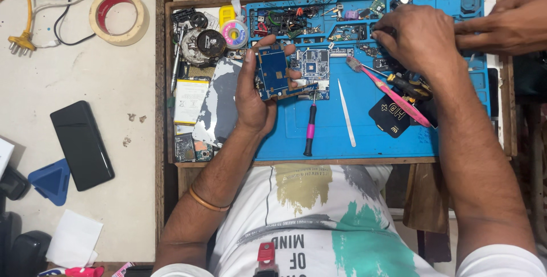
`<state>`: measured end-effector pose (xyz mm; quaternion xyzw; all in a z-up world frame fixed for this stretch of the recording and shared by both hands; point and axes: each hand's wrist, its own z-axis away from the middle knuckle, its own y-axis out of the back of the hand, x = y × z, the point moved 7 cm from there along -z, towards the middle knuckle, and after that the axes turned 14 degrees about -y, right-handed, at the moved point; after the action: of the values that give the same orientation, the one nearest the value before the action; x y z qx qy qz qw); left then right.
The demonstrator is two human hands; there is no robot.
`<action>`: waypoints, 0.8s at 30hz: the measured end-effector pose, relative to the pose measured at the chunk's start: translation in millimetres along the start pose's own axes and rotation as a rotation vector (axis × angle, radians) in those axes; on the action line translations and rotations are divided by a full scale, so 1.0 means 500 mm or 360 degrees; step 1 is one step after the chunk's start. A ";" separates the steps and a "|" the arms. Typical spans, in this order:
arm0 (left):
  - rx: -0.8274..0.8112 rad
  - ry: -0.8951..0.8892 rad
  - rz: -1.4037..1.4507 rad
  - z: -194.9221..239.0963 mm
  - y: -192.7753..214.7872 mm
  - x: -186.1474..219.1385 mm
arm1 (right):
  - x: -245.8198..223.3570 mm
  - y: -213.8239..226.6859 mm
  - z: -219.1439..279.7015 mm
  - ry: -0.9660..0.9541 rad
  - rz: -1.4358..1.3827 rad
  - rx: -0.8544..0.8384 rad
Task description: The person uses a pink screwdriver to remove screws from a blue circuit board and then uses tweezers to remove small components. The person continues to manipulate the board and components on a cluttered workbench.
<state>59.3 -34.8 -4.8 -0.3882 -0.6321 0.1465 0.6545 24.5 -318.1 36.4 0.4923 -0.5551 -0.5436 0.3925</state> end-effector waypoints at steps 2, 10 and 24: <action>0.0000 -0.0001 -0.0003 0.000 -0.002 0.003 | 0.000 -0.002 -0.004 -0.0026 0.0076 -0.0024; -0.0020 -0.0007 -0.0040 -0.002 0.002 0.000 | 0.069 -0.012 0.031 -0.0500 -0.2279 -0.0370; -0.0016 0.0000 0.0011 -0.002 0.000 0.000 | 0.130 0.039 0.046 -0.0419 -0.1802 0.0142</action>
<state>60.2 -34.9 -4.8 -0.3937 -0.6315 0.1457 0.6519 -13.6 -378.0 47.1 0.6567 -0.2718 -0.7015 -0.0527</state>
